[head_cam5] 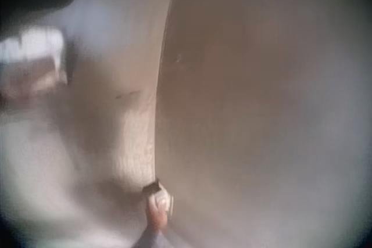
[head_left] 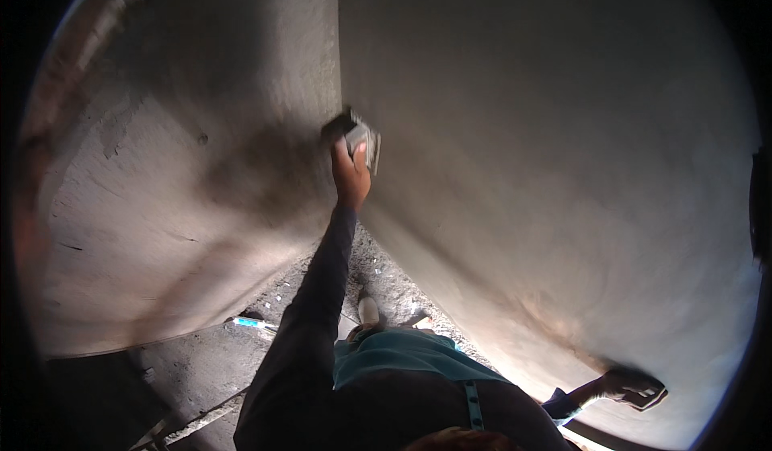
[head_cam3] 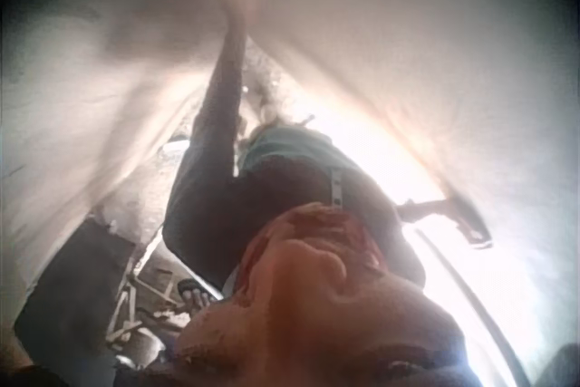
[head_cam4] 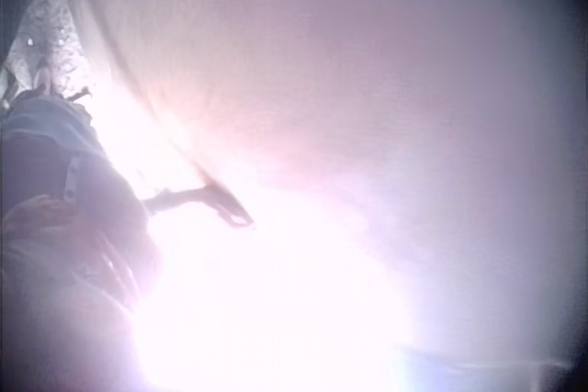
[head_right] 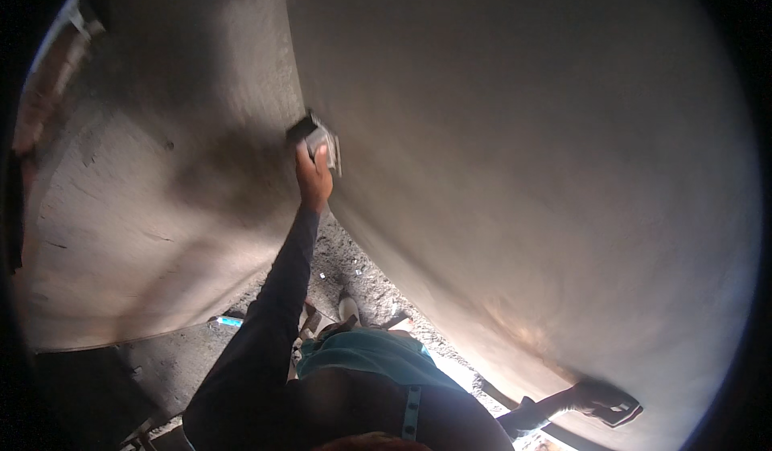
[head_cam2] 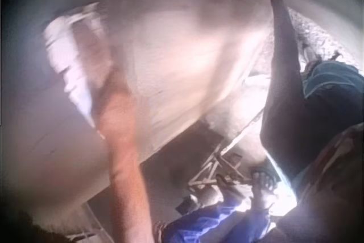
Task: The person uses a trowel to apply and smooth plaster onto a curved wall surface. They repeatedly scrape and spread the material along the wall, occasionally stepping back or shifting position to reach different areas.
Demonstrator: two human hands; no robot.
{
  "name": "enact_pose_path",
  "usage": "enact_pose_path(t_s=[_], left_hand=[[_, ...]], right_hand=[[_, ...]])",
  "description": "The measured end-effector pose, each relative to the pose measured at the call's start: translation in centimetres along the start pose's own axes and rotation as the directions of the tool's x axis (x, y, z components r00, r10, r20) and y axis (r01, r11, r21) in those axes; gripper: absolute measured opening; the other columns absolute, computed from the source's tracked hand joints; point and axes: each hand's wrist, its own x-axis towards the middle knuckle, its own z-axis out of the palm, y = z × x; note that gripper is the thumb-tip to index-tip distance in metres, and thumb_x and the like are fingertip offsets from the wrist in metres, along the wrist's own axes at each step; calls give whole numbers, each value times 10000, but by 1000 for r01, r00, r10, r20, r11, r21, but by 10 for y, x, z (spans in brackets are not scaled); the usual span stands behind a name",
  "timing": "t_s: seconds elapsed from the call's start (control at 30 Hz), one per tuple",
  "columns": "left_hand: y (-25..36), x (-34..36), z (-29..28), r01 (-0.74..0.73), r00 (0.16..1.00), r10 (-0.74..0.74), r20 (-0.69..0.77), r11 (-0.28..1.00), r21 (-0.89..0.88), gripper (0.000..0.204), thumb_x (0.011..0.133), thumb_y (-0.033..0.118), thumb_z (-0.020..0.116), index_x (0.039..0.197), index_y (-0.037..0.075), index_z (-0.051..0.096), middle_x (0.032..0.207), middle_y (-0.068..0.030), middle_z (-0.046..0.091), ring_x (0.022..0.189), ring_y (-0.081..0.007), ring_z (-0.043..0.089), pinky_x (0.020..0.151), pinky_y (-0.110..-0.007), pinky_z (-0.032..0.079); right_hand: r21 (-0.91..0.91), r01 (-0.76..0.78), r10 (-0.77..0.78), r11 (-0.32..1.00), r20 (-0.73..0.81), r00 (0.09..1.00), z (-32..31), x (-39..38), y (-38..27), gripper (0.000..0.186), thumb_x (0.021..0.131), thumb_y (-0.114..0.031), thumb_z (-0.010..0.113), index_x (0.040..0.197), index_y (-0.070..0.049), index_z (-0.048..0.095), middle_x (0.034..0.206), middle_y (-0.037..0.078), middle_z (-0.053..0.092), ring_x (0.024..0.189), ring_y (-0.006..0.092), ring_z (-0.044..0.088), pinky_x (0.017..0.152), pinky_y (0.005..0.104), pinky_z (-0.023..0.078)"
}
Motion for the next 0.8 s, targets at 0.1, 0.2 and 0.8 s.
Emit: enact_pose_path(t_s=[0.1,0.2,0.8], left_hand=[[21,20,10,8,999,-10,-31,999,-43,483,1015,194,600,1394,-73,464,1274,-297,598,1172,-415,601,1011,-447,467],[62,74,11,105,994,-101,44,989,-100,476,1012,192,606,1382,-75,469,1281,-294,594,1169,-421,599,1019,-450,462],[29,1,2,119,993,-117,19,984,-134,528,1014,240,592,1392,-100,450,1298,-311,578,1215,-432,577,1041,-447,447]], right_hand=[[-86,95,-98,992,-37,994,2,4,-2,498,1069,-433,500,1327,-7,490,1164,173,552,1020,310,547,885,479,464],[-42,165,-165,985,5,986,-3,15,8,475,1072,-418,493,1305,-5,491,1132,168,555,989,297,541,864,469,462],[-5,-2,2,1000,-18,1000,1,-8,19,501,1084,-382,482,1397,8,447,1206,200,552,1047,315,560,896,458,480]])
